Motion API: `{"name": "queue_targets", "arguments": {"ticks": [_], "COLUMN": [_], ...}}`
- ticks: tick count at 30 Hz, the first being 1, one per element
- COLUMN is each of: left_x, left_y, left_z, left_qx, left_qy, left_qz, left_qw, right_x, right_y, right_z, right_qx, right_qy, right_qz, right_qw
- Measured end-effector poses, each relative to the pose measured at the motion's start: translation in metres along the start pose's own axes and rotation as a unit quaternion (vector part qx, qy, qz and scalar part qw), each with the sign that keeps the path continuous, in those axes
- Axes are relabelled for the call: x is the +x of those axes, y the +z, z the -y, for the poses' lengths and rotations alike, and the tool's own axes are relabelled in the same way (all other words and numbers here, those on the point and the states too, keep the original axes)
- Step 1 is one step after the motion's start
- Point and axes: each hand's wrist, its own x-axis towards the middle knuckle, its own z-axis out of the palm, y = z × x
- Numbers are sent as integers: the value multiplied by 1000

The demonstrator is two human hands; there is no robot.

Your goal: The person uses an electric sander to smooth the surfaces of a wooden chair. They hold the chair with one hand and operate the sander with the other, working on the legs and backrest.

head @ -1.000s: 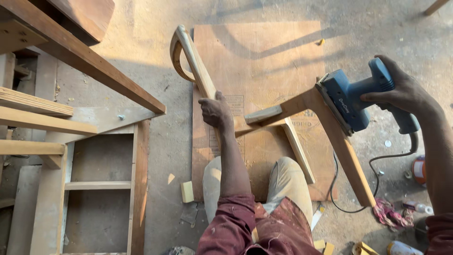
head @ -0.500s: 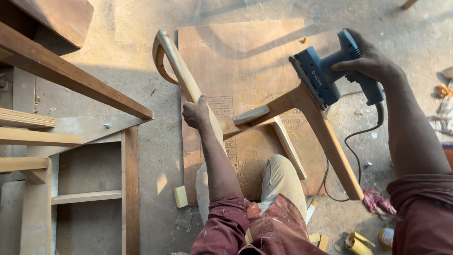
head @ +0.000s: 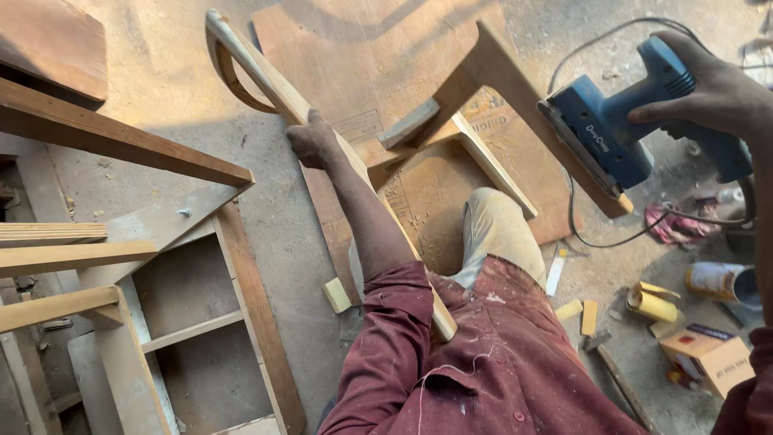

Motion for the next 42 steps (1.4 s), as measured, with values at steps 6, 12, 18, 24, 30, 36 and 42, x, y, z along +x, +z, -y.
{"name": "queue_targets", "arguments": {"ticks": [6, 12, 18, 24, 30, 36, 42], "left_x": [3, -1, -9, -15, -7, 3, 9], "left_y": [3, 7, 1, -3, 4, 8, 10], "left_z": [-1, 3, 2, -2, 6, 11, 8], "left_qx": [11, 90, 112, 101, 114, 124, 112], "left_qy": [32, 39, 42, 36, 43, 47, 51], "left_qz": [-26, -54, -43, -41, -48, -50, -65], "left_qw": [999, 994, 992, 993, 991, 990, 990], "right_x": [-25, 22, 102, 145, 193, 178, 97], "right_y": [7, 4, 3, -7, -8, -4, -12], "right_z": [-42, -41, -4, 68, 124, 105, 68], "right_qx": [15, 42, 53, 108, 170, 172, 185], "right_qy": [7, -20, -87, -117, -150, -189, -75], "right_qz": [18, 39, 51, 17, 21, 24, 49], "right_qw": [1000, 998, 993, 987, 974, 966, 979]}}
